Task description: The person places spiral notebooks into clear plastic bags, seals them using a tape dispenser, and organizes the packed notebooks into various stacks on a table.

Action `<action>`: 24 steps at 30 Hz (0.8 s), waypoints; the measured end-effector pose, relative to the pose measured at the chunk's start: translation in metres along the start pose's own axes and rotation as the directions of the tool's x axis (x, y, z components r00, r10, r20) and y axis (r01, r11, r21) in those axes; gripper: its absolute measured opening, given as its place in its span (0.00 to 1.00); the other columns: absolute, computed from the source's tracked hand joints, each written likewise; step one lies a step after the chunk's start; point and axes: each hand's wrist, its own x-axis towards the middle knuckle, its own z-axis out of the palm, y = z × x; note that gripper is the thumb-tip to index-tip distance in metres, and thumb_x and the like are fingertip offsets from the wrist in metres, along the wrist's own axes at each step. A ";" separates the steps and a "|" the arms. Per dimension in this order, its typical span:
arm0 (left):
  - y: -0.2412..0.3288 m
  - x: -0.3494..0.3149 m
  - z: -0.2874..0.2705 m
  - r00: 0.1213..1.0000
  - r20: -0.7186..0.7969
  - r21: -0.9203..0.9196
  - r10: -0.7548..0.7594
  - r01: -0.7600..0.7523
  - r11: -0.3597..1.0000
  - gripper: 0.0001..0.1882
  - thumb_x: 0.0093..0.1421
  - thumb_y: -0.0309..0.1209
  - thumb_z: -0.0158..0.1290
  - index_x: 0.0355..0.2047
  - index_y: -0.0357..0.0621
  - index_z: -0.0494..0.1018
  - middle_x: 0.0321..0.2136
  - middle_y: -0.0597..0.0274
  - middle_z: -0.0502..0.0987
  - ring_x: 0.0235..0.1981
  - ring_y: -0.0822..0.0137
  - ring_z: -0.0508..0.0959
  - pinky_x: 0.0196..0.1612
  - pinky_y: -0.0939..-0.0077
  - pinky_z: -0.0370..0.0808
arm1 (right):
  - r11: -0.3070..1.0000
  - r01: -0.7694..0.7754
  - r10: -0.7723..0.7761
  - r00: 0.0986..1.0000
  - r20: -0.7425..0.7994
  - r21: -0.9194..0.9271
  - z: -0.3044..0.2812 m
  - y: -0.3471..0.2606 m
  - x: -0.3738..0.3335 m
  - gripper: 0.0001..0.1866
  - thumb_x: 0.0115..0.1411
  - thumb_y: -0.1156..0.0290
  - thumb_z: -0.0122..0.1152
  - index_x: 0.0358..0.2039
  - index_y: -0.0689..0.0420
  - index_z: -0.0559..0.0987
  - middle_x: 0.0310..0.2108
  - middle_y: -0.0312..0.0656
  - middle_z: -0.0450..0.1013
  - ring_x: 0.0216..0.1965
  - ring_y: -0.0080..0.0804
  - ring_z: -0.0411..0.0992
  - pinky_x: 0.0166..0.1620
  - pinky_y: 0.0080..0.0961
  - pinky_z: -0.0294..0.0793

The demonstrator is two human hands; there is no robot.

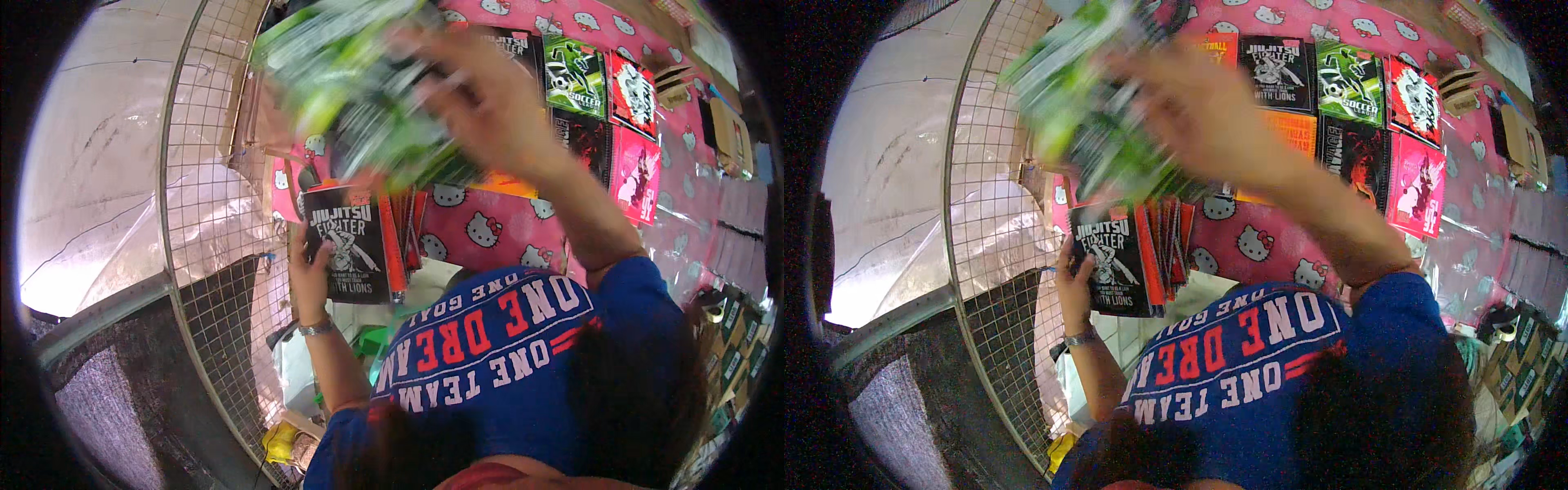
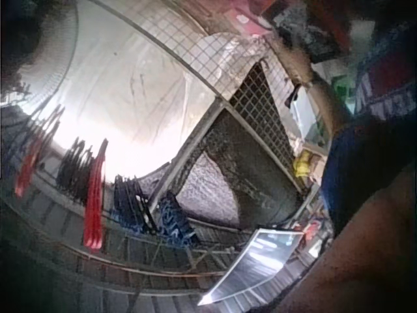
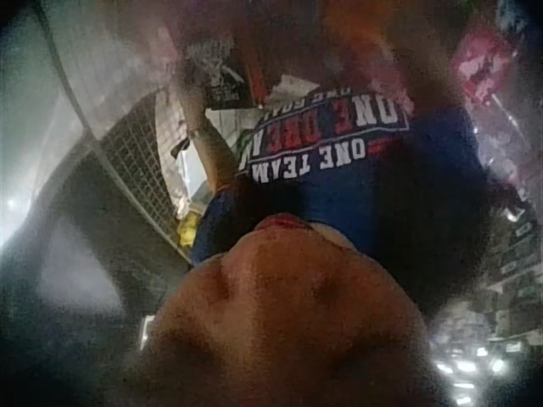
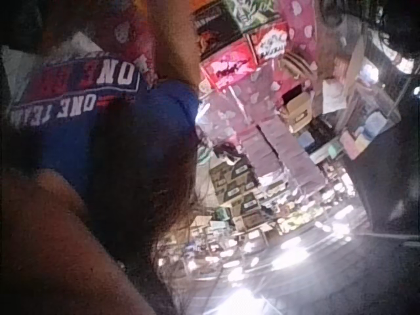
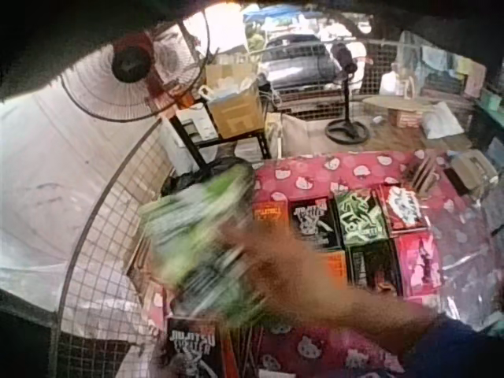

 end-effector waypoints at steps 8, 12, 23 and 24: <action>-0.002 0.014 -0.001 0.992 0.108 -0.119 0.062 -0.049 0.992 0.34 0.63 0.46 0.44 0.64 0.40 0.52 0.62 0.48 0.56 0.63 0.56 0.56 0.64 0.64 0.51 | 0.925 -0.368 0.331 0.647 0.687 -0.099 0.093 -0.023 -0.112 0.29 0.58 0.52 0.52 0.58 0.48 0.63 0.41 0.52 0.69 0.37 0.53 0.73 0.39 0.43 0.74; -0.003 0.012 0.019 0.933 0.217 0.568 0.286 -0.359 0.740 0.32 0.58 0.26 0.49 0.64 0.46 0.54 0.64 0.40 0.48 0.64 0.45 0.52 0.63 0.61 0.53 | 0.832 -0.534 0.554 0.786 0.273 -0.152 0.012 0.066 -0.101 0.25 0.56 0.57 0.53 0.52 0.55 0.69 0.42 0.52 0.73 0.43 0.50 0.73 0.44 0.47 0.71; 0.145 0.055 0.130 0.731 0.285 0.739 0.620 -0.580 0.343 0.29 0.57 0.38 0.53 0.60 0.52 0.61 0.62 0.45 0.54 0.62 0.39 0.53 0.62 0.46 0.51 | -0.033 -0.773 0.497 0.537 -0.682 -0.633 -0.280 0.269 -0.233 0.24 0.52 0.53 0.60 0.47 0.53 0.74 0.51 0.46 0.69 0.53 0.46 0.65 0.49 0.50 0.63; 0.179 0.051 0.169 0.664 0.375 0.630 0.647 -0.695 0.347 0.30 0.56 0.38 0.55 0.59 0.52 0.62 0.62 0.45 0.55 0.61 0.39 0.55 0.62 0.47 0.50 | 0.136 -0.759 0.380 0.633 -0.674 -0.636 -0.276 0.271 -0.227 0.19 0.54 0.60 0.61 0.45 0.54 0.75 0.48 0.46 0.72 0.50 0.45 0.69 0.46 0.47 0.67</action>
